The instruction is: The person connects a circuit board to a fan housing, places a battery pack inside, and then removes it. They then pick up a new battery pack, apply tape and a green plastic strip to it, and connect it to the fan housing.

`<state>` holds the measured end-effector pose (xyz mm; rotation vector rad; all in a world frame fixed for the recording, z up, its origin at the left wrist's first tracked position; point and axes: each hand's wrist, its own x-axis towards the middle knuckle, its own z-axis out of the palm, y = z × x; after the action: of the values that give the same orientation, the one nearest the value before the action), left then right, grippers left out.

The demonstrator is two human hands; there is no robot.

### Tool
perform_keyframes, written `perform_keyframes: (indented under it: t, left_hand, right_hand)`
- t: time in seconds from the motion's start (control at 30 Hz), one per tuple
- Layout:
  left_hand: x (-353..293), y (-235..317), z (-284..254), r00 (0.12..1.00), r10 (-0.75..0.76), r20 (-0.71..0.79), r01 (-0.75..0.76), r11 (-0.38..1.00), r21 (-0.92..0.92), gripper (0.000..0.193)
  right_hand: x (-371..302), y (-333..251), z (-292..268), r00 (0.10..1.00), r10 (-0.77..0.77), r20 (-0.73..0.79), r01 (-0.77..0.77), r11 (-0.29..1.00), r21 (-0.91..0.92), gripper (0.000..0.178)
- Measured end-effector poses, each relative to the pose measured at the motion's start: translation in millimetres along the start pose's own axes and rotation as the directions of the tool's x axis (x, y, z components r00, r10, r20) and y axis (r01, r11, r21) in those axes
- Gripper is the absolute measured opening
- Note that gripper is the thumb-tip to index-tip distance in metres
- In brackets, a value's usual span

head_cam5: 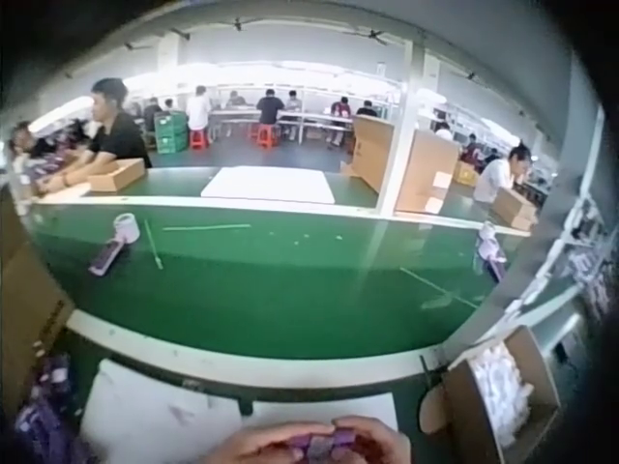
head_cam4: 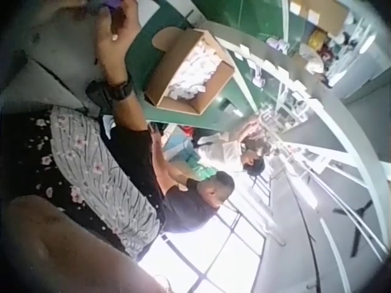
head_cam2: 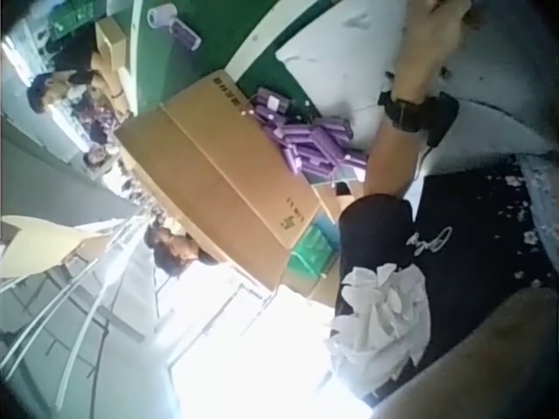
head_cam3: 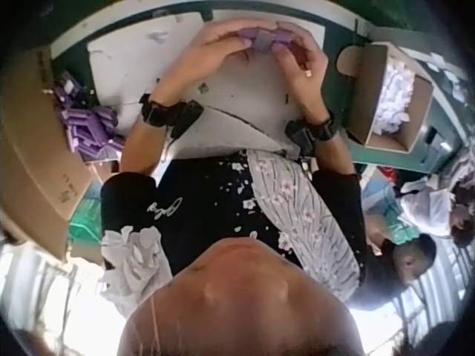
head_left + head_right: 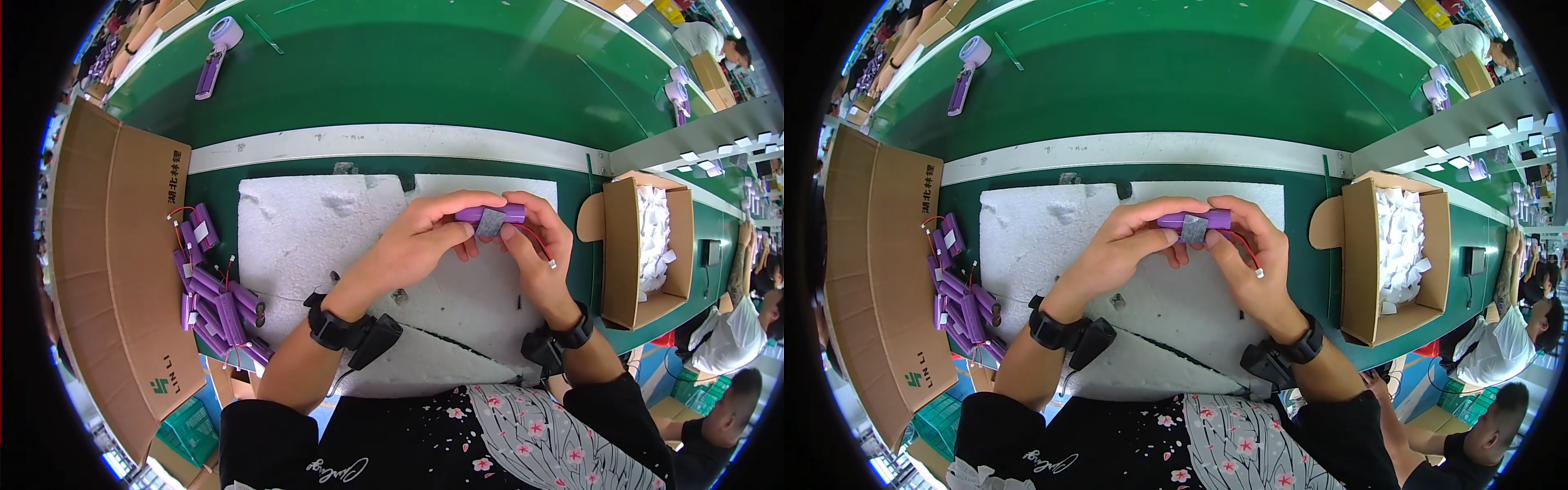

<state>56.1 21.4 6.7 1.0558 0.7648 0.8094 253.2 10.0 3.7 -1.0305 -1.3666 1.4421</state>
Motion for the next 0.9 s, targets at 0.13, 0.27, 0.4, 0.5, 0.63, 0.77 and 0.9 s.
perform_keyframes:
  t: [0.13, 0.27, 0.4, 0.5, 0.63, 0.77, 0.9]
  left_hand:
    - [-0.2, -0.3, 0.4, 1.0, 0.003, -0.001, -0.003, 1.0, 0.006, 0.039]
    - [-0.6, 0.3, 1.3, 1.0, -0.002, -0.01, 0.002, 1.0, 0.017, 0.039]
    - [-0.9, 2.5, 1.6, 1.0, -0.017, -0.014, 0.017, 1.0, 0.024, 0.04]
    - [-1.9, 2.9, 2.0, 0.999, -0.028, -0.018, 0.028, 0.999, 0.025, 0.041]
    - [-2.1, -0.6, 3.1, 0.998, -0.007, -0.054, 0.009, 0.999, 0.04, 0.04]
    - [-3.6, 3.8, 1.8, 0.998, -0.03, -0.048, 0.032, 0.998, 0.049, 0.038]
    - [-3.8, 7.6, -0.4, 0.998, -0.052, -0.033, 0.055, 0.994, 0.09, 0.035]
  right_hand:
    - [0.2, 0.6, -0.2, 1.0, 0.008, -0.002, -0.008, 1.0, 0.001, 0.034]
    - [-0.3, 0.5, -0.9, 1.0, 0.022, -0.009, -0.023, 1.0, -0.021, 0.035]
    - [-0.6, 1.4, -1.0, 1.0, 0.02, -0.018, -0.021, 0.998, -0.066, 0.035]
    - [-1.2, 2.9, -0.9, 1.0, -0.024, -0.011, 0.023, 0.997, -0.069, 0.035]
    - [-3.2, 1.1, -2.4, 0.999, 0.047, 0.007, -0.045, 0.988, -0.15, 0.038]
    - [-2.5, 1.1, -0.1, 0.999, -0.031, 0.044, 0.035, 0.995, -0.089, 0.04]
    - [-2.7, 2.6, -1.4, 0.998, -0.036, 0.059, 0.04, 0.997, -0.064, 0.04]
